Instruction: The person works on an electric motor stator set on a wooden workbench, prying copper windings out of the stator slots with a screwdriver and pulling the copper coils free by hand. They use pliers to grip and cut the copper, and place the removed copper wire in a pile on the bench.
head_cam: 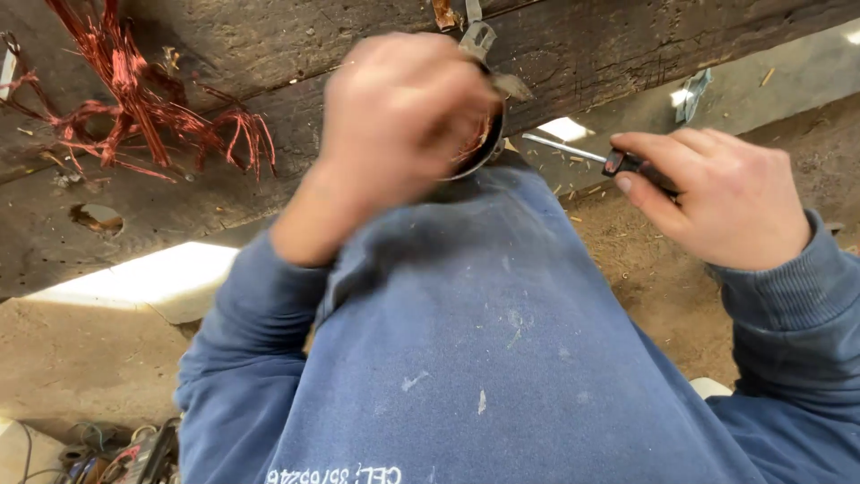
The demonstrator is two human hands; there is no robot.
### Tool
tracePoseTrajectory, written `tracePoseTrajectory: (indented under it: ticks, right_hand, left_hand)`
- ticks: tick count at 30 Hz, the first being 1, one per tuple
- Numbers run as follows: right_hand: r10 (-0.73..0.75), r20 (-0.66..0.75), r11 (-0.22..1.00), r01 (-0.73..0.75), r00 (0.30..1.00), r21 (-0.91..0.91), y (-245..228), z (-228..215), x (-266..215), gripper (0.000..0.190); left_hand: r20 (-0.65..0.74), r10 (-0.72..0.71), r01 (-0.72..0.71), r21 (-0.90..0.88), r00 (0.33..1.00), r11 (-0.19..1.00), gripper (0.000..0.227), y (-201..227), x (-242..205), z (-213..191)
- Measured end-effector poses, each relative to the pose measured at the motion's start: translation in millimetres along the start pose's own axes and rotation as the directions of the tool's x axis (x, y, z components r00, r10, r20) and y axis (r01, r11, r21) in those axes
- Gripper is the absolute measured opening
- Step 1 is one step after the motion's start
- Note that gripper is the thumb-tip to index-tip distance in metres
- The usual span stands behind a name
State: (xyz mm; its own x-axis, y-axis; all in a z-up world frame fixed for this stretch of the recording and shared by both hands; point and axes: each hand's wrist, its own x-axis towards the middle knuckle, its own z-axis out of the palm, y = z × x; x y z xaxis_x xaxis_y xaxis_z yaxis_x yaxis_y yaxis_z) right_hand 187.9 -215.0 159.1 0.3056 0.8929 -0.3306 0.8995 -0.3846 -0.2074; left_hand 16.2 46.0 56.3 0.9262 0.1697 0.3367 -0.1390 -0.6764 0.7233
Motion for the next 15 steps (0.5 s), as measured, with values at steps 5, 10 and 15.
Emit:
tracePoseTrajectory:
  ticks: [5, 10, 15]
  right_hand:
    - [0.057, 0.046, 0.977, -0.065, 0.997, 0.205, 10.4, 30.0, -18.1, 0.037]
    - [-0.096, -0.079, 0.992, 0.102, 0.992, 0.078, -5.4, 24.2, 3.4, 0.032]
    - [-0.185, -0.118, 0.981, 0.178, 0.976, -0.071, -18.0, 6.6, 19.0, 0.029]
  left_hand:
    - [-0.085, -0.216, 0.23, 0.481, 0.973, 0.846, 0.015, -23.2, -60.5, -65.2]
    - [-0.186, -0.429, 0.465, 0.254, 0.884, 0.848, 0.033, -21.8, -93.2, -47.1]
    - [-0.068, -0.294, 0.301, 0.166, 0.954, 0.939, 0.026, -12.0, -51.2, 4.6]
